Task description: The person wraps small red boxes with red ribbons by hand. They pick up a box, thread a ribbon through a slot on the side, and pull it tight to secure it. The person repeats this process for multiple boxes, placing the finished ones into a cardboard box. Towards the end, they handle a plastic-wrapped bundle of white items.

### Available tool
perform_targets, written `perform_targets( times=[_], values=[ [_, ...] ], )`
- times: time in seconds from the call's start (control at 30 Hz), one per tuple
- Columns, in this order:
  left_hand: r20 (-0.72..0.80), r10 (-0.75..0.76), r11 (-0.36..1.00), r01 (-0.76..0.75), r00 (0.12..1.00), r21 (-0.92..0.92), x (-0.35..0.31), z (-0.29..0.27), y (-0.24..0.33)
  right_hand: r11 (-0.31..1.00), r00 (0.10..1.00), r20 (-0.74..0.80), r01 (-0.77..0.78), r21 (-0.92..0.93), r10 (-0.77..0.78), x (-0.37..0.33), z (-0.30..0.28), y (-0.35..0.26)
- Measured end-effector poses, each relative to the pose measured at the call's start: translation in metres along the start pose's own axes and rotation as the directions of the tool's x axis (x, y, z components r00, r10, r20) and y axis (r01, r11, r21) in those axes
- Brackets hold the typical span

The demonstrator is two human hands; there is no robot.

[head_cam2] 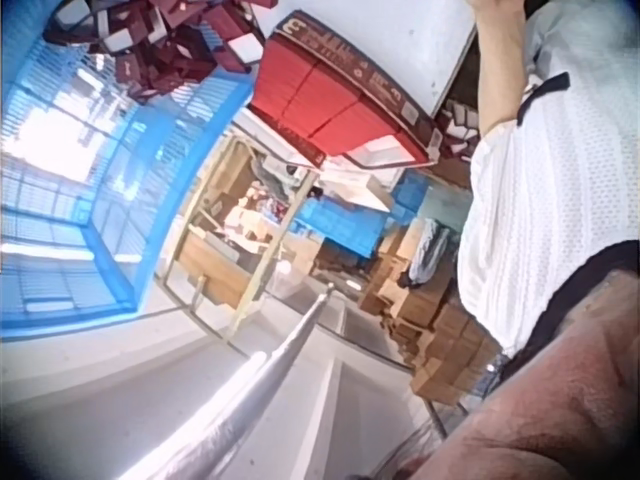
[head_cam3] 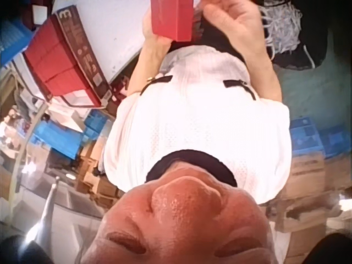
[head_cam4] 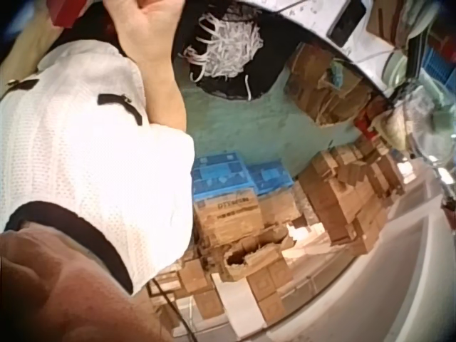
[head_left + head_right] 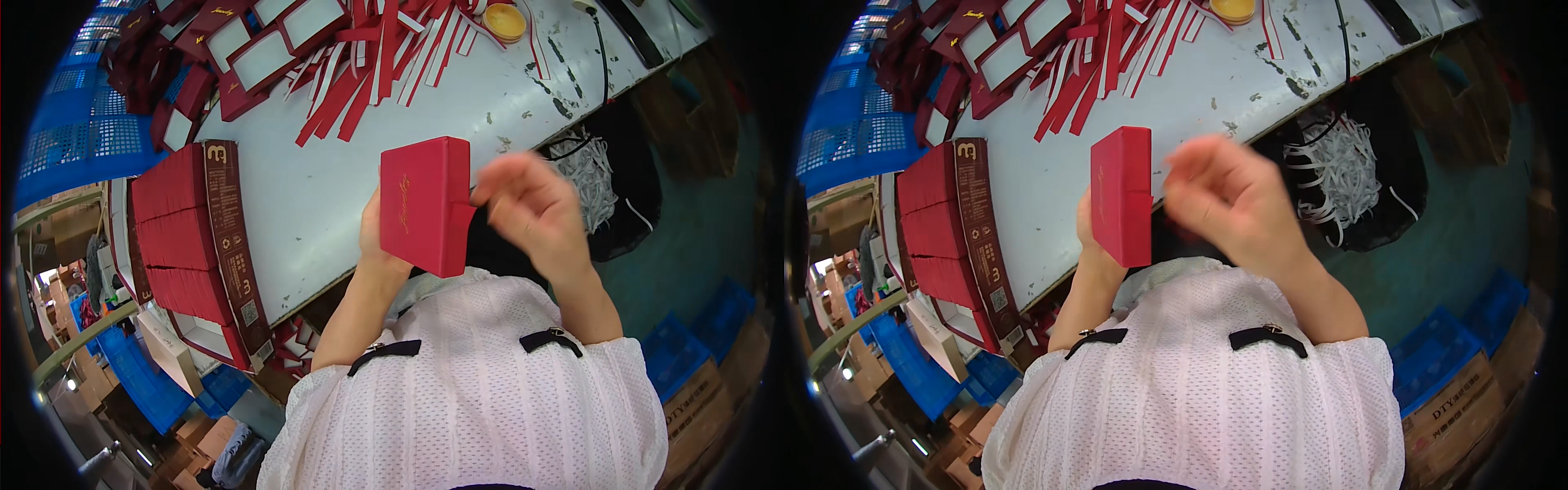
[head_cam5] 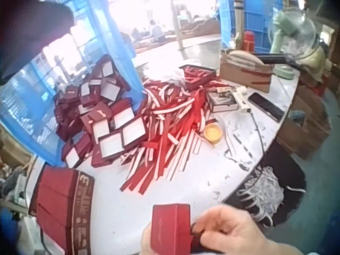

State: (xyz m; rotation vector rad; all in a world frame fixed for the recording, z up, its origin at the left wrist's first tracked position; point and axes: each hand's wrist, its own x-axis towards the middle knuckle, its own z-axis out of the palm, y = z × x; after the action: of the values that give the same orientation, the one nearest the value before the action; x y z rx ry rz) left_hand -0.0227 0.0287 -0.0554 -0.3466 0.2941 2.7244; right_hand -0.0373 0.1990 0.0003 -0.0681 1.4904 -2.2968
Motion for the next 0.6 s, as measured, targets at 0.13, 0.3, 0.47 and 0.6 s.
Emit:
perform_targets(
  times=[0.13,0.3,0.47,0.6],
  values=[
    [-0.145,0.044,0.997,-0.033,0.988,0.076,-0.002,0.003,-0.002,0.985,0.977,0.168,-0.147,0.095,0.13,-0.003,0.019,0.006],
    [-0.109,0.103,0.98,-0.082,0.989,0.18,-0.006,0.0,0.002,0.955,0.956,0.221,-0.236,0.18,0.195,0.005,0.024,0.014],
    [-0.225,0.201,0.964,-0.151,0.953,0.219,-0.009,0.007,0.004,0.976,0.994,0.105,-0.011,-0.218,0.035,0.006,0.03,0.004],
    [0.11,0.102,0.995,-0.102,0.989,0.0,-0.006,-0.012,0.011,0.94,0.994,-0.014,0.098,-0.326,-0.108,0.004,0.028,0.002]
  ],
)
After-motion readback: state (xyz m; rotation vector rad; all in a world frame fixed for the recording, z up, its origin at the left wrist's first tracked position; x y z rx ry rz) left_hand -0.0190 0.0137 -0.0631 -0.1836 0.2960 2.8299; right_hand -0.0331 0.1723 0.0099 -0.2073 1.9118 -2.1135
